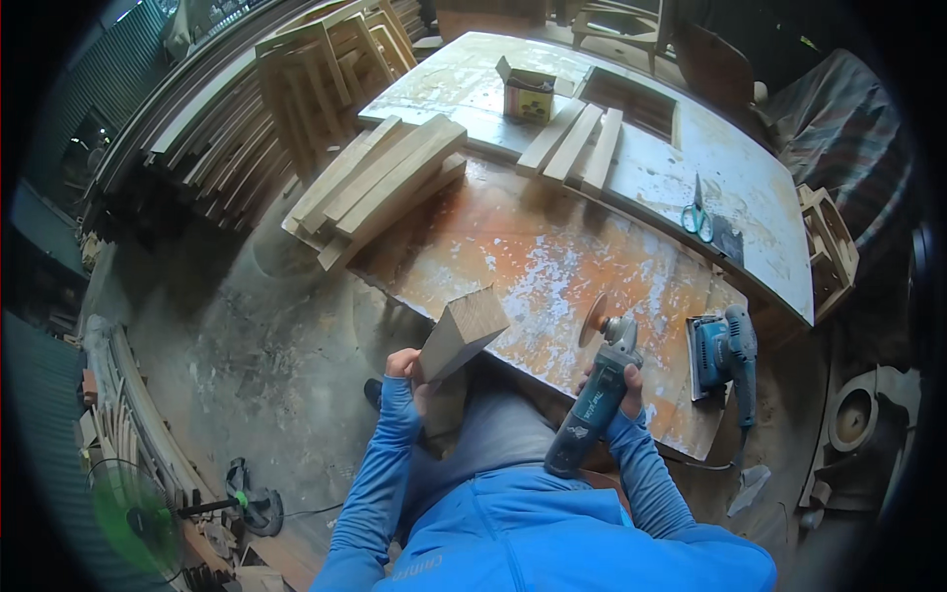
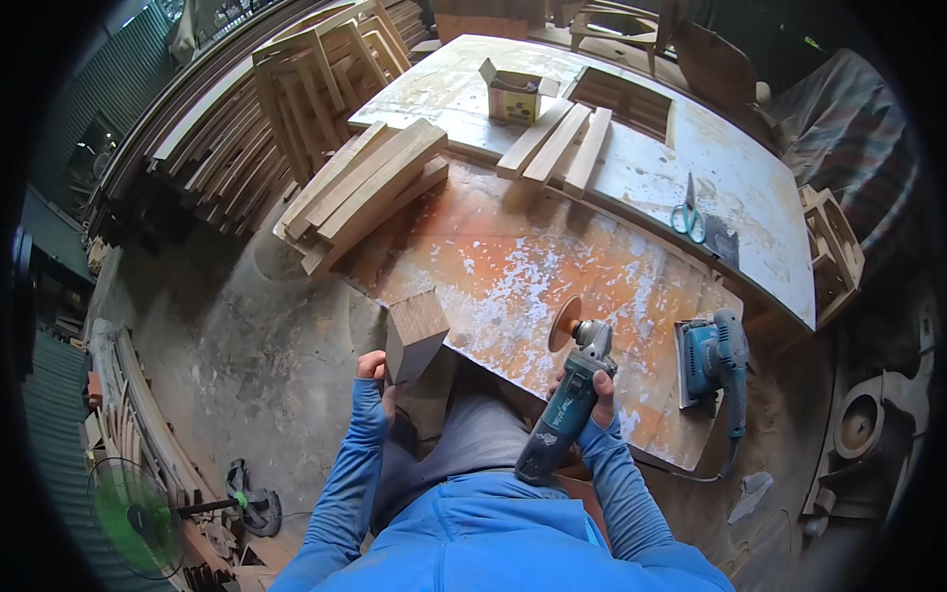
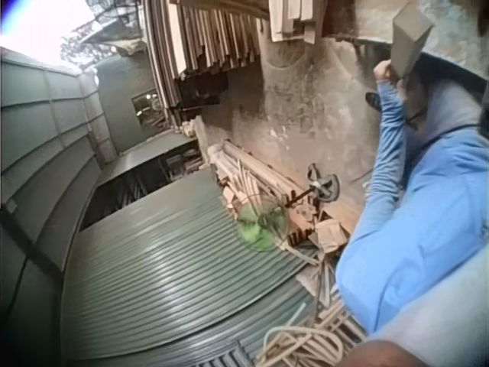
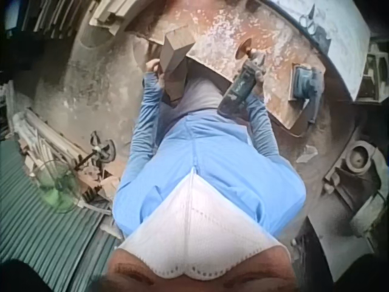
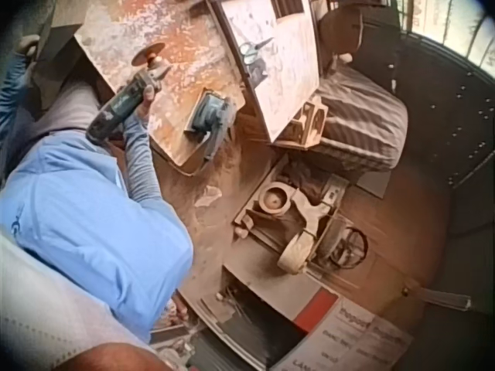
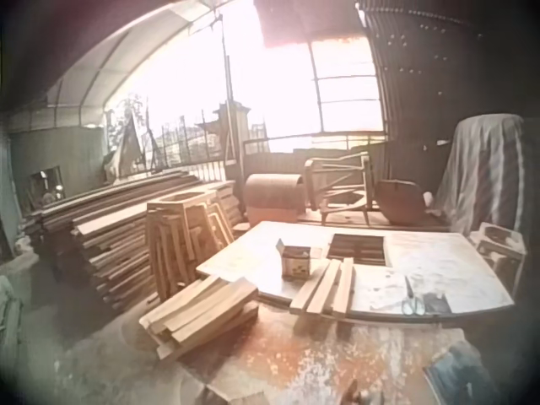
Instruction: Sanding wooden blocks using a power disc sander on a workbench.
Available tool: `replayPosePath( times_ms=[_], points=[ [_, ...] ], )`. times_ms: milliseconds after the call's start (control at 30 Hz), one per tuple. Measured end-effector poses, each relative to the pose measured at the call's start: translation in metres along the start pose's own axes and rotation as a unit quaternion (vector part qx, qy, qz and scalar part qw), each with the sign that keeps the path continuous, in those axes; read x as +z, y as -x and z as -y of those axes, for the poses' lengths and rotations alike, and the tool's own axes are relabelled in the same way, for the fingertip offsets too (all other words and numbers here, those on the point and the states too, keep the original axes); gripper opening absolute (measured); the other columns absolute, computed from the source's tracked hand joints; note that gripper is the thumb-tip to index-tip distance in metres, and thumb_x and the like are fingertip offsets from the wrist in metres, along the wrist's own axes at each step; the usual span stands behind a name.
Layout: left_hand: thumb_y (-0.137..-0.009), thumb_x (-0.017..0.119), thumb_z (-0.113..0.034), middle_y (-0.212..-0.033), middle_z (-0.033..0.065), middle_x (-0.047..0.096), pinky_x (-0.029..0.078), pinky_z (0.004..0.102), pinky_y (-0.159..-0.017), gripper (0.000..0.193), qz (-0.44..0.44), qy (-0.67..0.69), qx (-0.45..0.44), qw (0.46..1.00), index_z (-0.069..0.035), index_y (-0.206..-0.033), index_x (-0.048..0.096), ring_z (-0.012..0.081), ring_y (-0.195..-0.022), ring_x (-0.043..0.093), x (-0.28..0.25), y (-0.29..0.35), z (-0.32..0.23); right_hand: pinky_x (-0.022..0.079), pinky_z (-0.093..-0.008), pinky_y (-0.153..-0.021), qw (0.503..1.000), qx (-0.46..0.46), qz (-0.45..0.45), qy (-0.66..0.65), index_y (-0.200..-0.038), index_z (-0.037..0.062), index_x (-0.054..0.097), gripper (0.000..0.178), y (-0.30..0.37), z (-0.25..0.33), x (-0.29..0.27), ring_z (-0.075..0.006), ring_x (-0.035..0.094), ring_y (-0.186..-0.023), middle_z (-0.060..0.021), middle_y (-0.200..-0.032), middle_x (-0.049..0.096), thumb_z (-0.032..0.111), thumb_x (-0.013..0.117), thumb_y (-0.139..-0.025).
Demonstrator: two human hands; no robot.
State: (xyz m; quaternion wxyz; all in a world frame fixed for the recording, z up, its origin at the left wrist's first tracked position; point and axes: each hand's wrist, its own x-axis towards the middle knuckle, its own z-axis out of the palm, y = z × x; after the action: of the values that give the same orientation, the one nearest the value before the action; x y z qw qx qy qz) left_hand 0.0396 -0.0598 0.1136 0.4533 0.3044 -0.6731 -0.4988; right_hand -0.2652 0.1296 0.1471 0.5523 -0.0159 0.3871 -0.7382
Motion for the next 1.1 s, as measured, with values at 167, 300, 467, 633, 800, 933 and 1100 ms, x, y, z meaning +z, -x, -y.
replayPosePath(
  times_ms=[167,300,467,633,800,933,1100],
  points=[
    [-0.085,0.066,-0.002,-0.117,0.0185,0.055,0.046,0.0404,-0.098,0.041,0.012,-0.112,0.045,0.993,-0.002,-0.125,0.056,0.0345,-0.110,0.056,0.018,-0.013,0.009,0.061,-0.0438,-0.080,0.999,-0.022,-0.029,0.005,-0.115,0.0027,0.059,0.073,0.005,-0.002,0.000,-0.0293,0.070,-0.084,-0.0133,-0.097,0.067,0.059,0.080,-0.073],
    [-0.084,0.072,-0.015,-0.110,0.0218,0.063,0.048,0.0421,-0.095,0.040,0.129,-0.246,-0.007,0.961,-0.006,-0.122,0.064,0.0386,-0.103,0.061,0.063,-0.049,0.031,0.061,-0.0463,-0.077,0.998,-0.046,-0.030,0.002,-0.116,0.0039,0.058,0.071,0.007,-0.004,-0.004,-0.0324,0.068,-0.085,-0.0152,-0.097,0.065,0.060,0.075,-0.077],
    [-0.084,0.074,-0.025,-0.110,0.0210,0.067,0.048,0.0430,-0.094,0.039,0.169,-0.324,-0.107,0.925,-0.006,-0.117,0.069,0.0372,-0.105,0.062,0.089,-0.083,0.026,0.060,-0.0456,-0.082,0.998,-0.059,-0.004,-0.022,-0.115,0.0010,0.060,0.070,0.006,-0.003,-0.016,-0.0304,0.068,-0.088,-0.0142,-0.101,0.066,0.058,0.077,-0.079],
    [-0.077,0.084,-0.033,-0.118,0.0207,0.066,0.050,0.0399,-0.097,0.064,0.077,-0.269,-0.098,0.955,-0.004,-0.130,0.063,0.0332,-0.109,0.064,0.014,-0.041,0.037,0.060,-0.0447,-0.080,0.997,-0.071,-0.026,0.029,-0.118,0.0027,0.059,0.073,0.007,0.005,-0.028,-0.0297,0.067,-0.089,-0.0138,-0.103,0.066,0.065,0.071,-0.081],
    [-0.069,0.091,-0.011,-0.123,0.0152,0.062,0.049,0.0381,-0.101,0.094,0.099,-0.029,-0.174,0.979,-0.008,-0.149,0.041,0.0256,-0.112,0.062,0.011,0.026,0.071,0.061,-0.0436,-0.077,0.999,-0.019,-0.028,0.024,-0.117,0.0031,0.060,0.073,-0.013,-0.007,-0.025,-0.0297,0.068,-0.087,-0.0134,-0.102,0.067,0.065,0.073,-0.080],
    [-0.079,0.085,-0.007,-0.111,0.0084,0.063,0.056,0.0327,-0.080,0.070,-0.027,0.027,-0.175,0.984,-0.009,-0.138,0.047,0.0182,-0.092,0.065,0.041,0.035,0.080,0.061,-0.0406,-0.075,0.995,0.021,-0.014,0.092,-0.117,0.0033,0.059,0.073,-0.014,-0.009,0.016,-0.0260,0.069,-0.085,-0.0116,-0.099,0.066,0.063,0.075,-0.078],
    [-0.089,0.077,-0.012,-0.108,0.0091,0.064,0.055,0.0318,-0.078,0.055,-0.061,0.150,-0.336,0.928,-0.008,-0.136,0.050,0.0191,-0.089,0.065,0.049,0.034,0.049,0.060,-0.0393,-0.072,0.990,0.018,0.013,0.139,-0.117,0.0026,0.059,0.073,-0.006,-0.013,0.030,-0.0251,0.069,-0.083,-0.0119,-0.097,0.066,0.061,0.076,-0.077]
  ],
)
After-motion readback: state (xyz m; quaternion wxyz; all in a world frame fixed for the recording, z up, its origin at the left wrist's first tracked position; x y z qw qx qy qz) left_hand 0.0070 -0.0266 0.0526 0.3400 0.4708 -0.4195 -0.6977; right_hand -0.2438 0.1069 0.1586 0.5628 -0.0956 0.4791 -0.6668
